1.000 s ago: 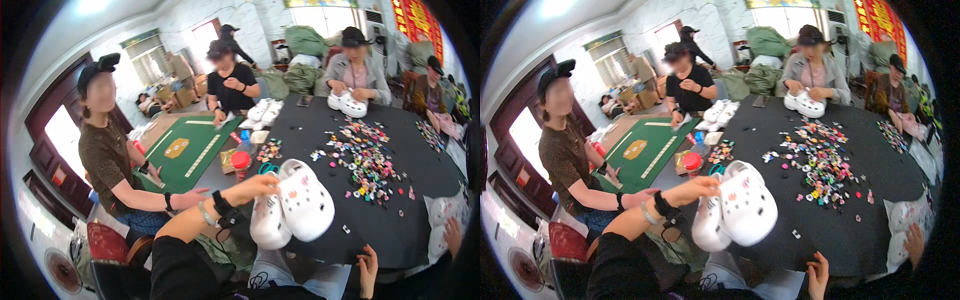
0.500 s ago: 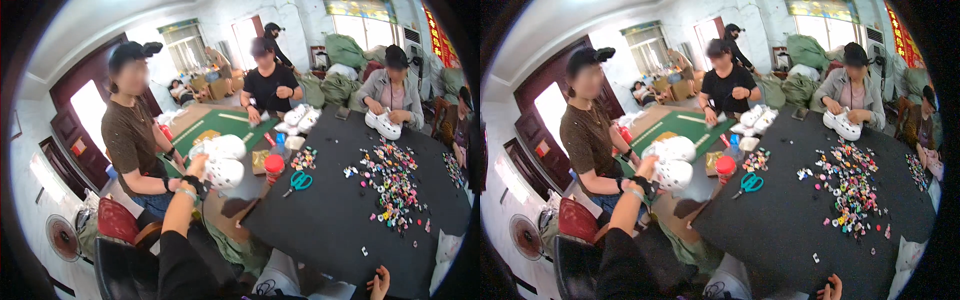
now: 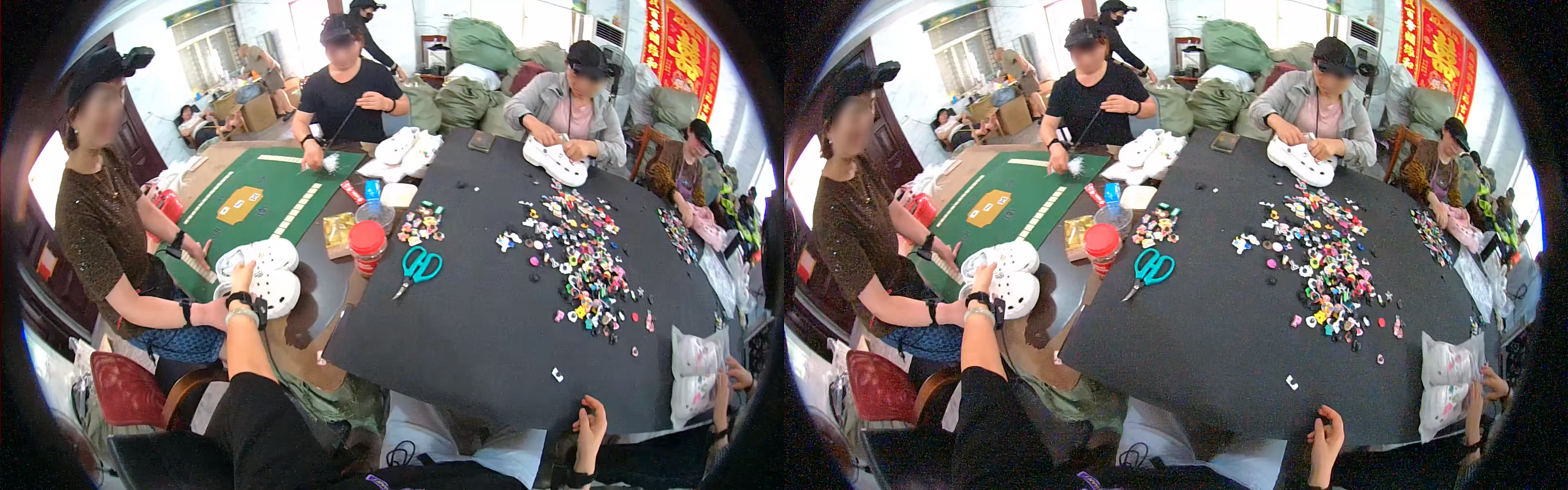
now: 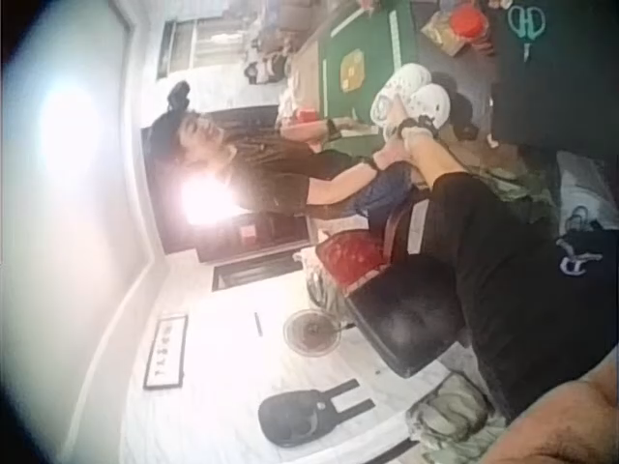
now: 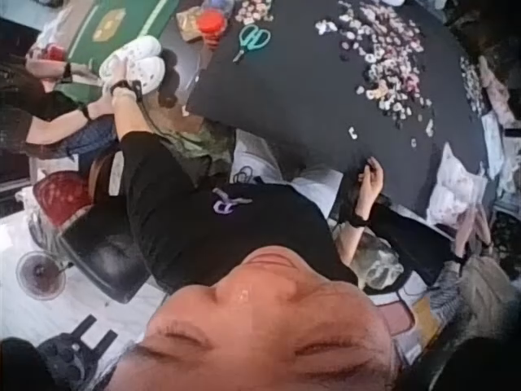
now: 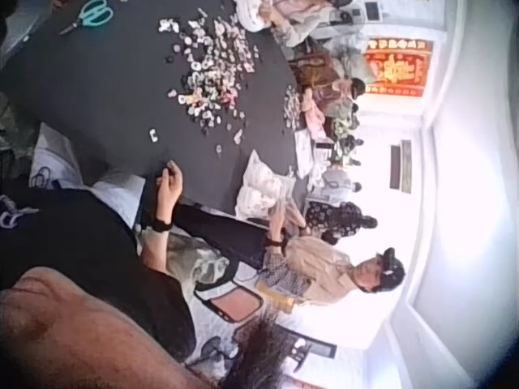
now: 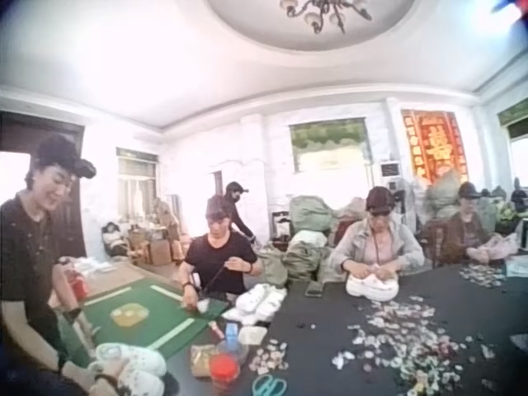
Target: Applying decorative charms to white foam clogs.
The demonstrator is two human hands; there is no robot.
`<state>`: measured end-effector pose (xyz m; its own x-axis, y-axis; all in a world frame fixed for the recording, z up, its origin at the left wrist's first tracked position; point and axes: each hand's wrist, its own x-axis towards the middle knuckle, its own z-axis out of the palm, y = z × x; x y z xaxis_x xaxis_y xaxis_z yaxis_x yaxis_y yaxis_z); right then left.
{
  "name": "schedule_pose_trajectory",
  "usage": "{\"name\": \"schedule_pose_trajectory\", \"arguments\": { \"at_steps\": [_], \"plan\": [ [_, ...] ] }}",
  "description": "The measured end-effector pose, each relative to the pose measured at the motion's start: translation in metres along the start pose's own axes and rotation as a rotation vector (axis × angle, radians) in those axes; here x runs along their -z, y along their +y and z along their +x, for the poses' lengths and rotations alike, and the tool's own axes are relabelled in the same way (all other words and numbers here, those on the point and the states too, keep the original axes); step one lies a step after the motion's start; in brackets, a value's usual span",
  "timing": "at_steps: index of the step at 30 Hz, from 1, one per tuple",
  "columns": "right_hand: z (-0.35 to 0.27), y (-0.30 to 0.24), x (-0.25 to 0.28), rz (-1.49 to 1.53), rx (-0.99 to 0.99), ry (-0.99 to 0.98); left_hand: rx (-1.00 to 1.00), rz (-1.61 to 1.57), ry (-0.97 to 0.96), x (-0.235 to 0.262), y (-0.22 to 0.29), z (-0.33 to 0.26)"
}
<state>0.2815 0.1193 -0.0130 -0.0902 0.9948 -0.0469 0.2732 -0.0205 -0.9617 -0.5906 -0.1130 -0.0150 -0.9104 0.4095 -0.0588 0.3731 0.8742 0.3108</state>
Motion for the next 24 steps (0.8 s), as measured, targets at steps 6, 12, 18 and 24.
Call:
{"name": "schedule_pose_trajectory", "arguments": {
  "at_steps": [6,12,18,24],
  "plan": [
    [-0.005,-0.008,0.002,0.020,0.000,0.032,-0.119,-0.717,0.340,-0.007,0.021,-0.087],
    [0.001,-0.005,0.009,-0.052,0.066,-0.036,-0.374,-0.806,0.268,-0.013,0.162,-0.251],
    [-0.007,-0.003,0.004,-0.136,0.202,-0.007,-0.425,-0.708,0.007,-0.042,0.269,-0.405],
    [-0.011,0.002,0.013,0.099,0.175,-0.076,-0.946,-0.449,0.100,-0.085,0.325,-0.434]
  ]
}}
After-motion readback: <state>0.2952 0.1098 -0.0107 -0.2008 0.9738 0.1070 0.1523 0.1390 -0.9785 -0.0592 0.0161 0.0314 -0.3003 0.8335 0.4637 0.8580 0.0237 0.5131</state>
